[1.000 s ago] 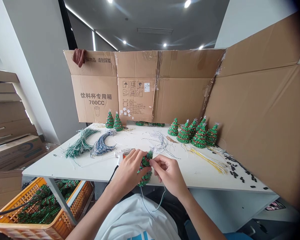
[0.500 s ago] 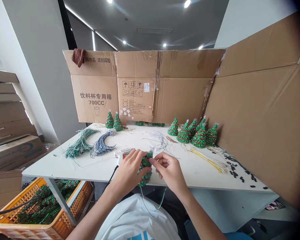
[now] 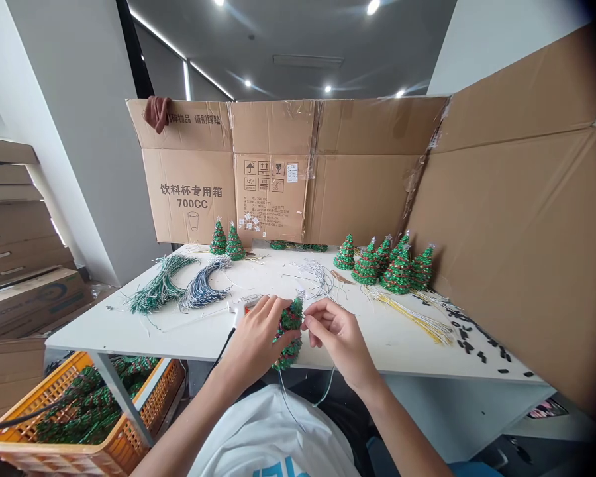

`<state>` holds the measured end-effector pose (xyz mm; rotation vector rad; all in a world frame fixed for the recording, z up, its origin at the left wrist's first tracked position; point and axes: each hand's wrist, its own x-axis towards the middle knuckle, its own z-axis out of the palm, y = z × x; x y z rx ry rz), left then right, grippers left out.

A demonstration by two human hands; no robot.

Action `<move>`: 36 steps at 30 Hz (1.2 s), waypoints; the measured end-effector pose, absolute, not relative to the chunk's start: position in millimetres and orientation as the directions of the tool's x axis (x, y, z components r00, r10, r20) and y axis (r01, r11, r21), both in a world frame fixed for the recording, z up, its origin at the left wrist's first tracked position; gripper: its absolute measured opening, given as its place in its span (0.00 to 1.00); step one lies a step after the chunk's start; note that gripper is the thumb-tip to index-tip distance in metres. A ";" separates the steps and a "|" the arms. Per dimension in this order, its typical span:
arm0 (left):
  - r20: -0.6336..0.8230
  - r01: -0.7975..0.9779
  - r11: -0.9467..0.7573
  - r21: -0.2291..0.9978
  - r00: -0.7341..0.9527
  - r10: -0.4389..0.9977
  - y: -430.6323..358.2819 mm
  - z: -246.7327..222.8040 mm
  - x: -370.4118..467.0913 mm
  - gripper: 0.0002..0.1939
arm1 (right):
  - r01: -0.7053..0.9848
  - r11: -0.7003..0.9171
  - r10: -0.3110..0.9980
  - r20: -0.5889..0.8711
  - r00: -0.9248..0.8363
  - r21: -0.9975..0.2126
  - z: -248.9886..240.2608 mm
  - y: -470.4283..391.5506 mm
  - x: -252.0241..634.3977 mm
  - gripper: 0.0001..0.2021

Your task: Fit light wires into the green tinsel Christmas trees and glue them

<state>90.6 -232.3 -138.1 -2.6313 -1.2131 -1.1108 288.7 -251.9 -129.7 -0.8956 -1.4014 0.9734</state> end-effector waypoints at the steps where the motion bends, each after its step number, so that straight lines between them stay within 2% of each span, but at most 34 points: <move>1: 0.625 0.674 -0.696 0.248 0.438 0.646 -232.3 -138.2 90.6 0.17 | -0.010 0.372 0.927 0.372 -0.044 -0.928 -130.4 -251.4 288.3 0.11; 6: 0.640 0.665 -0.708 0.240 0.440 0.630 -233.0 -137.3 91.4 0.19 | 0.022 0.396 0.918 0.397 0.012 -0.918 -132.4 -250.2 288.5 0.10; 10: 0.642 0.667 -0.707 0.234 0.440 0.628 -233.7 -136.5 91.7 0.17 | 0.073 0.400 0.916 0.396 -0.065 -0.914 -129.9 -250.5 291.1 0.10; 14: 0.646 0.661 -0.713 0.235 0.442 0.622 -233.9 -137.1 92.3 0.18 | 0.133 0.416 0.909 0.417 -0.017 -0.900 -127.6 -248.9 296.0 0.10; 18: 0.653 0.661 -0.714 0.231 0.438 0.618 -233.7 -137.8 92.5 0.16 | 0.162 0.401 0.916 0.388 -0.103 -0.902 -128.1 -249.3 297.0 0.10; 23: 0.647 0.666 -0.710 0.229 0.440 0.623 -234.0 -137.5 91.7 0.19 | 0.233 0.436 0.895 0.447 -0.007 -0.869 -128.2 -252.0 292.8 0.12; 32: 0.640 0.675 -0.705 0.217 0.447 0.625 -235.5 -137.5 93.3 0.17 | 0.126 0.420 0.905 0.425 0.016 -0.899 -129.7 -251.9 289.5 0.13; 36: 0.641 0.673 -0.706 0.221 0.446 0.625 -236.1 -136.4 94.1 0.18 | 0.078 0.405 0.914 0.402 -0.055 -0.911 -130.5 -252.3 288.0 0.14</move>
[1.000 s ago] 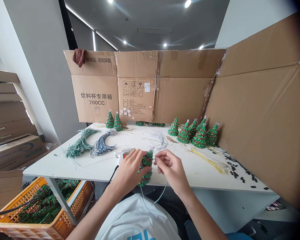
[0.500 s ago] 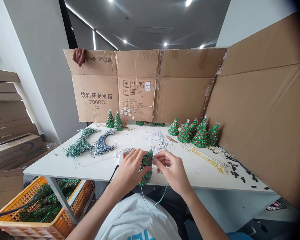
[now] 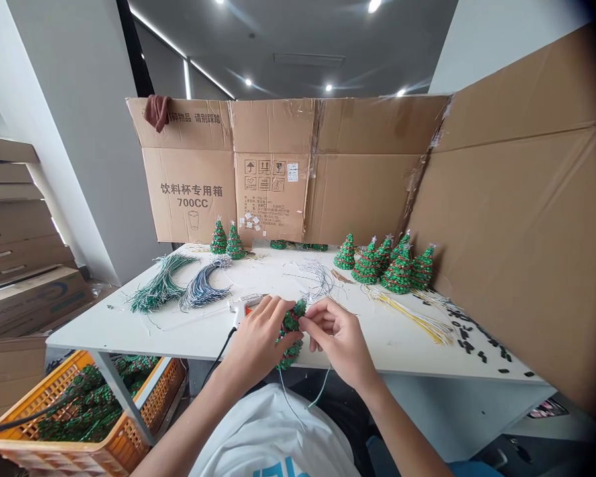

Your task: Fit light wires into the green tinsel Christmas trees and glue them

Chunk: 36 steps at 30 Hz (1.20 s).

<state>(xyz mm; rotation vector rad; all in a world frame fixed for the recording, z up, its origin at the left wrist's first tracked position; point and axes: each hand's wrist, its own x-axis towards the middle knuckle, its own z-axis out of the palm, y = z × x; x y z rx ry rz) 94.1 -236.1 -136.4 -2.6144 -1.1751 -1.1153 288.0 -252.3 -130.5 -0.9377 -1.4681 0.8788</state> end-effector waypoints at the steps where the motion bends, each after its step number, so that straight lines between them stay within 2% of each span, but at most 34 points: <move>1: 0.643 0.673 -0.706 0.221 0.444 0.624 -236.0 -136.2 94.1 0.18 | 0.069 0.404 0.914 0.400 -0.059 -0.912 -130.8 -251.9 287.8 0.14; 7: 0.640 0.671 -0.709 0.218 0.450 0.623 -234.2 -138.2 94.0 0.19 | 0.067 0.383 0.923 0.384 -0.001 -0.921 -135.4 -246.7 289.5 0.16; 15: 0.630 0.668 -0.703 0.242 0.443 0.638 -233.0 -137.4 92.2 0.18 | -0.090 0.285 0.943 0.296 -0.152 -0.954 -132.7 -244.0 293.4 0.16; 21: 0.624 0.670 -0.698 0.252 0.440 0.646 -231.0 -138.3 90.8 0.17 | -0.121 0.255 0.945 0.273 -0.180 -0.959 -123.5 -247.9 302.1 0.14; 32: 0.649 0.665 -0.716 0.213 0.452 0.612 -232.3 -139.4 92.3 0.18 | -0.083 0.205 0.974 0.211 -0.083 -0.975 -133.1 -244.5 291.0 0.25; 36: 0.649 0.661 -0.720 0.213 0.455 0.610 -231.4 -139.2 91.8 0.19 | -0.013 0.188 0.979 0.189 -0.078 -0.982 -131.8 -245.2 295.1 0.24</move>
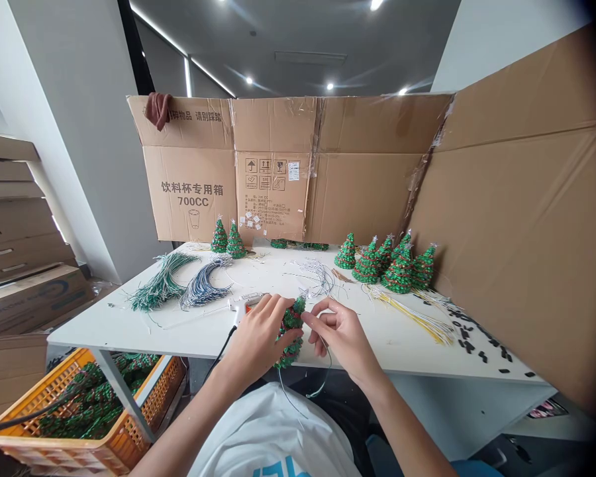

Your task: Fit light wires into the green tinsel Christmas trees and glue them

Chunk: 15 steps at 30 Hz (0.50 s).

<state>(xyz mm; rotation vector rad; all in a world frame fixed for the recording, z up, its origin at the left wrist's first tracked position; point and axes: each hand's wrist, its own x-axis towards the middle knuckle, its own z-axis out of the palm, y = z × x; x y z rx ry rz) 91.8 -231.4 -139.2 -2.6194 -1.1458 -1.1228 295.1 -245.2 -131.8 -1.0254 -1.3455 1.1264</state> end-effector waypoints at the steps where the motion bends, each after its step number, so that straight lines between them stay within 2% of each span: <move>1: 0.648 0.663 -0.718 0.213 0.454 0.612 -231.1 -139.3 91.7 0.19 | -0.015 0.191 0.977 0.192 -0.092 -0.981 -129.6 -246.4 296.7 0.23; 8: 0.643 0.678 -0.705 0.209 0.448 0.621 -231.0 -140.1 91.5 0.18 | -0.162 0.279 0.934 0.307 -0.182 -0.946 -114.9 -253.8 303.9 0.13; 15: 0.635 0.685 -0.695 0.219 0.440 0.634 -230.9 -139.4 91.1 0.15 | -0.090 0.289 0.946 0.299 -0.126 -0.953 -128.8 -243.9 296.7 0.17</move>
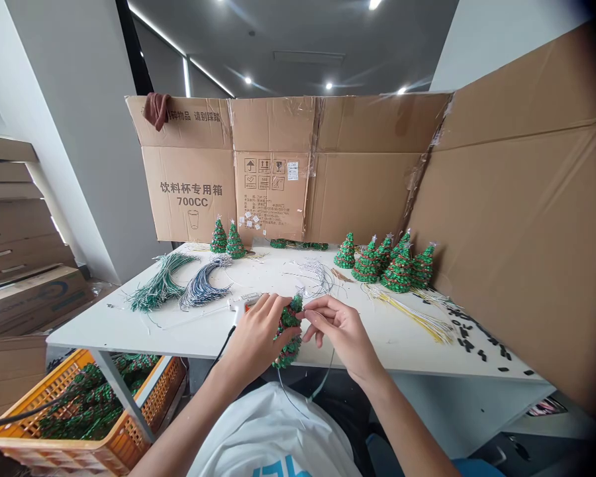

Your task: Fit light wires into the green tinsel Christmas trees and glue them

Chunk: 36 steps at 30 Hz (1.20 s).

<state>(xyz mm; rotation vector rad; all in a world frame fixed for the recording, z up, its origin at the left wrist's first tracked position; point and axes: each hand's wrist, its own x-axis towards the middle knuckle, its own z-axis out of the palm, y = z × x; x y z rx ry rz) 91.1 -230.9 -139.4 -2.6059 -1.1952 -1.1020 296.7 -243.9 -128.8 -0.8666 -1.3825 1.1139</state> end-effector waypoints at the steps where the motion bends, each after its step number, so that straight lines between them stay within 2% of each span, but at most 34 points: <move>1: 0.632 0.689 -0.691 0.221 0.438 0.639 -230.6 -139.5 90.9 0.15 | -0.077 0.293 0.947 0.301 -0.112 -0.953 -130.2 -243.3 296.0 0.18; 7: 0.630 0.702 -0.677 0.222 0.426 0.649 -229.4 -141.2 90.1 0.16 | 0.115 0.308 0.951 0.308 -0.022 -0.944 -130.9 -247.2 296.2 0.21; 12: 0.632 0.688 -0.692 0.220 0.439 0.638 -229.5 -140.6 90.4 0.16 | 0.228 0.409 0.911 0.412 -0.036 -0.884 -128.7 -251.6 294.8 0.19; 14: 0.629 0.686 -0.693 0.223 0.442 0.640 -230.0 -140.0 90.7 0.16 | 0.307 0.458 0.881 0.472 -0.032 -0.835 -129.0 -252.0 294.3 0.18; 19: 0.630 0.688 -0.692 0.221 0.440 0.639 -231.5 -139.8 92.0 0.17 | 0.531 0.578 0.755 0.653 -0.060 -0.620 -129.5 -252.3 295.4 0.14; 25: 0.630 0.688 -0.691 0.223 0.439 0.641 -231.7 -139.6 91.8 0.16 | 0.622 0.610 0.706 0.692 -0.147 -0.490 -127.5 -255.1 296.1 0.15; 29: 0.643 0.676 -0.704 0.218 0.443 0.624 -232.1 -138.4 92.2 0.17 | 0.647 0.645 0.704 0.644 -0.298 -0.406 -129.2 -257.2 294.8 0.15; 36: 0.646 0.680 -0.703 0.209 0.444 0.621 -231.9 -139.5 92.7 0.18 | 0.694 0.573 0.699 0.702 -0.136 -0.436 -132.4 -253.2 298.3 0.15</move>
